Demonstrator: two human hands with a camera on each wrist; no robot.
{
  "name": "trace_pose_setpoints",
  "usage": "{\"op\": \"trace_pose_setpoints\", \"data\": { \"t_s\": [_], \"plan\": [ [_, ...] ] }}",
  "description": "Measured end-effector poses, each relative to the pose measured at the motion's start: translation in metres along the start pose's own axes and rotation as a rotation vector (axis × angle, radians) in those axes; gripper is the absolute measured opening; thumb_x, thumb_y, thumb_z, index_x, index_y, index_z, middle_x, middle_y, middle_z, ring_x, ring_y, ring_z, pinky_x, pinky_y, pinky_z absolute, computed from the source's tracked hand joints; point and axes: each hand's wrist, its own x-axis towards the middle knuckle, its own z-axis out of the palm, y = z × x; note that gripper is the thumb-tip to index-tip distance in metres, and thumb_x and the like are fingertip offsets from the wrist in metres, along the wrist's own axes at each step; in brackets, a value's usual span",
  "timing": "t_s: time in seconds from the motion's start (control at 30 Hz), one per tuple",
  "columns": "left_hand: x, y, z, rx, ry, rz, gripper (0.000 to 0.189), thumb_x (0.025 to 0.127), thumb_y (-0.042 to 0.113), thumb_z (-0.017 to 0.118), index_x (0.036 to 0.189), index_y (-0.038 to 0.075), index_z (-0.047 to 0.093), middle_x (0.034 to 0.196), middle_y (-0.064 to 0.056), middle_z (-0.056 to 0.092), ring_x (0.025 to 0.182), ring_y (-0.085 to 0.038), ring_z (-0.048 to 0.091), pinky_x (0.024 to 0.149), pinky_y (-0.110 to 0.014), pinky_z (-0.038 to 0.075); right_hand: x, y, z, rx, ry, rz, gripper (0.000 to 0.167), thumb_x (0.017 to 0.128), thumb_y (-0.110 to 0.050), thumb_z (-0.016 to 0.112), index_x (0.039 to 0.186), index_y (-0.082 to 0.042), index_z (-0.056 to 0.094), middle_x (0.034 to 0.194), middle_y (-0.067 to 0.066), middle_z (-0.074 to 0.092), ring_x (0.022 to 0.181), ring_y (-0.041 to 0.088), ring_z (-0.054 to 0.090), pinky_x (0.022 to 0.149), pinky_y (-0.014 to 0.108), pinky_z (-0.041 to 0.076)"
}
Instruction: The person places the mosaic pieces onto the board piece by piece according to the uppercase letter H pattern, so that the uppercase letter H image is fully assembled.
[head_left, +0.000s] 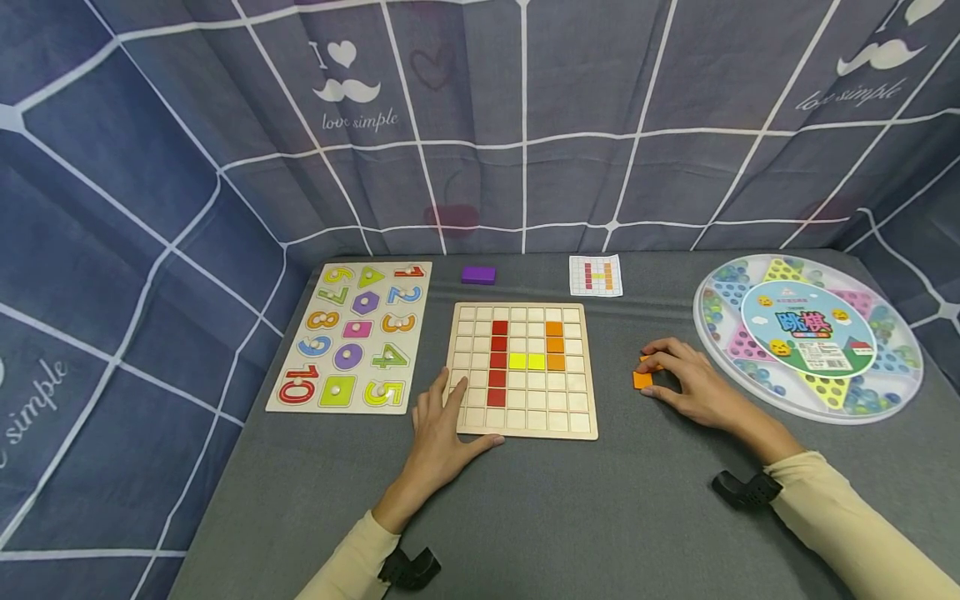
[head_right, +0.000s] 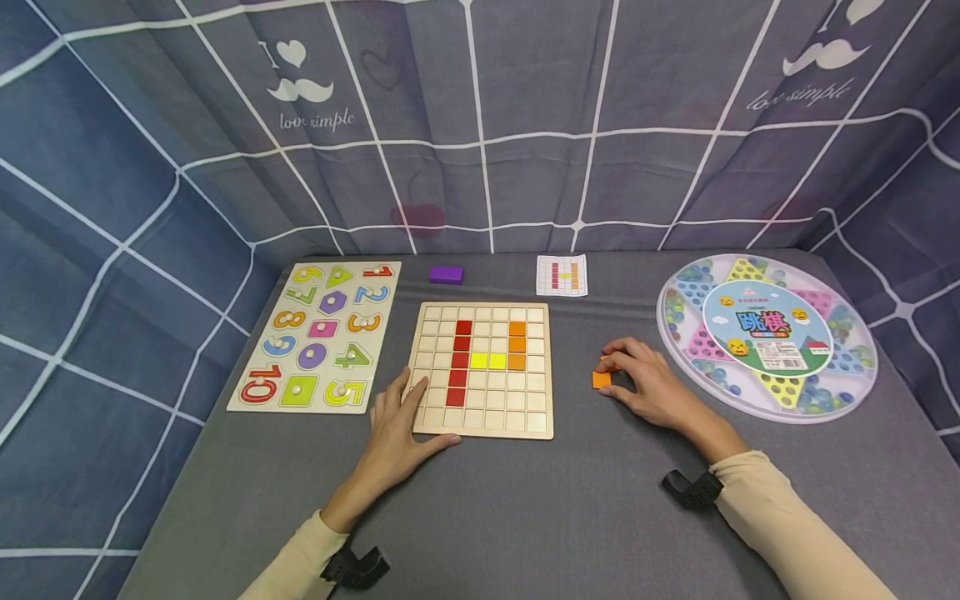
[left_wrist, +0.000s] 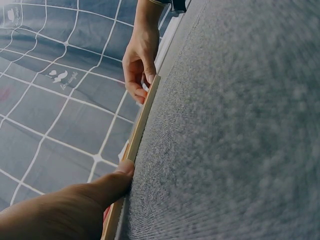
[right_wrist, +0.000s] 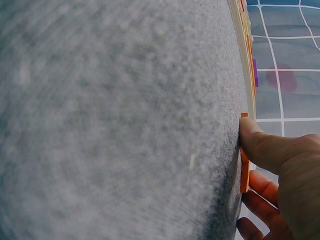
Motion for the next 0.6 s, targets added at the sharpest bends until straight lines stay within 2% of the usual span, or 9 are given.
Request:
{"op": "trace_pose_setpoints", "data": {
  "t_s": [0.6],
  "plan": [
    [-0.0001, -0.0005, 0.0008, 0.002, 0.002, -0.002, 0.100, 0.066, 0.048, 0.087, 0.144, 0.002, 0.045, 0.155, -0.027, 0.026, 0.121, -0.039, 0.034, 0.092, -0.050, 0.024, -0.0008, -0.0013, 0.0003, -0.004, 0.015, -0.013, 0.029, 0.077, -0.004, 0.081, 0.101, -0.014, 0.069, 0.123, 0.013, 0.054, 0.112, 0.033, 0.050, 0.085, 0.053, 0.031]
  ]
}}
